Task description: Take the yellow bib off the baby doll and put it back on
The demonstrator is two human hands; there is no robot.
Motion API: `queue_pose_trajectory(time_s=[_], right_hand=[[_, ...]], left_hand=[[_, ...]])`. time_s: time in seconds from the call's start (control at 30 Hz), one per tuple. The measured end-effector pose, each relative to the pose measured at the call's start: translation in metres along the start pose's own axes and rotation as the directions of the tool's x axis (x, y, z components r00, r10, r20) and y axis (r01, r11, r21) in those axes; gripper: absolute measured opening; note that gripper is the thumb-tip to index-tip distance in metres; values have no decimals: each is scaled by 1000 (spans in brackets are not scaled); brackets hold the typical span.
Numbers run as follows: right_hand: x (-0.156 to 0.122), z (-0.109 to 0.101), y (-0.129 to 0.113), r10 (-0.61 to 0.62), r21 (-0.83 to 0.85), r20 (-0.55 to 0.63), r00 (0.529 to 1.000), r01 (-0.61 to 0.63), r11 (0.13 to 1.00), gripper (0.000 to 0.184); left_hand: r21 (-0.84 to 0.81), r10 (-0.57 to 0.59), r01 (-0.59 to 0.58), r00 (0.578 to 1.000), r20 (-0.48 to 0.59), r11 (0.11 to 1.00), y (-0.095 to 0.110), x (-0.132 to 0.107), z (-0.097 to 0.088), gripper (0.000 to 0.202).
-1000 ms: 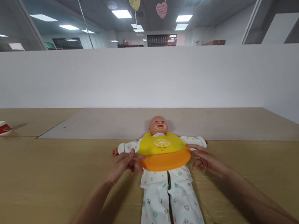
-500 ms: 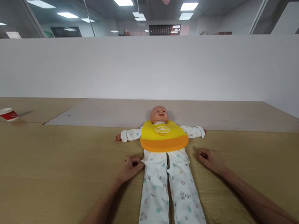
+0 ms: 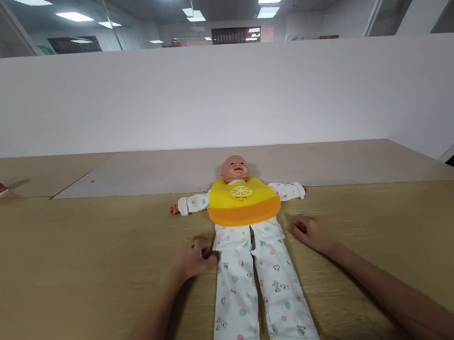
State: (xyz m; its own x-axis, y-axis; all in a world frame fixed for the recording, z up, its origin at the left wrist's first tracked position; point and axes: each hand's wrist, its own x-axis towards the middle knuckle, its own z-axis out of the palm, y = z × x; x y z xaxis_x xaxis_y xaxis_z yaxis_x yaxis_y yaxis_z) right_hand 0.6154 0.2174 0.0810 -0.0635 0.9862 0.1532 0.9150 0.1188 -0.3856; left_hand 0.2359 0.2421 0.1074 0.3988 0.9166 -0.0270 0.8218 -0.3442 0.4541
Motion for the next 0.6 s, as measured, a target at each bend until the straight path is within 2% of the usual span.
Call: queue_pose_trajectory(time_s=[0.17, 0.23, 0.33, 0.43, 0.53, 0.57, 0.6], right_hand=[[-6, 6, -22, -184, -146, 58, 981, 190, 971, 22], [-10, 7, -30, -247, -167, 97, 964, 261, 951, 18], [-13, 9, -37, -303, -176, 122, 945, 321, 930, 24], [-13, 11, -34, -353, -121, 89, 931, 362, 924, 28], [-11, 12, -25, -357, 8, 4, 934, 357, 934, 26], [-11, 11, -23, -336, 52, -36, 941, 337, 940, 25], [-10, 10, -20, -309, 91, -80, 948, 316, 944, 23]], left_hand=[[153, 33, -29, 999, -26, 988, 8, 1, 7, 26], [162, 65, -59, 997, -28, 985, 10, 1, 10, 24], [122, 131, -131, 991, 6, 984, 11, 1, 15, 24], [-20, 165, -164, 985, 42, 986, 6, -2, 15, 24], [-299, 149, -125, 987, 61, 946, -4, -4, 7, 26], [-394, 109, -89, 994, 28, 915, -7, -3, 3, 28], [-475, 21, -42, 999, -49, 879, -10, -1, -1, 30]])
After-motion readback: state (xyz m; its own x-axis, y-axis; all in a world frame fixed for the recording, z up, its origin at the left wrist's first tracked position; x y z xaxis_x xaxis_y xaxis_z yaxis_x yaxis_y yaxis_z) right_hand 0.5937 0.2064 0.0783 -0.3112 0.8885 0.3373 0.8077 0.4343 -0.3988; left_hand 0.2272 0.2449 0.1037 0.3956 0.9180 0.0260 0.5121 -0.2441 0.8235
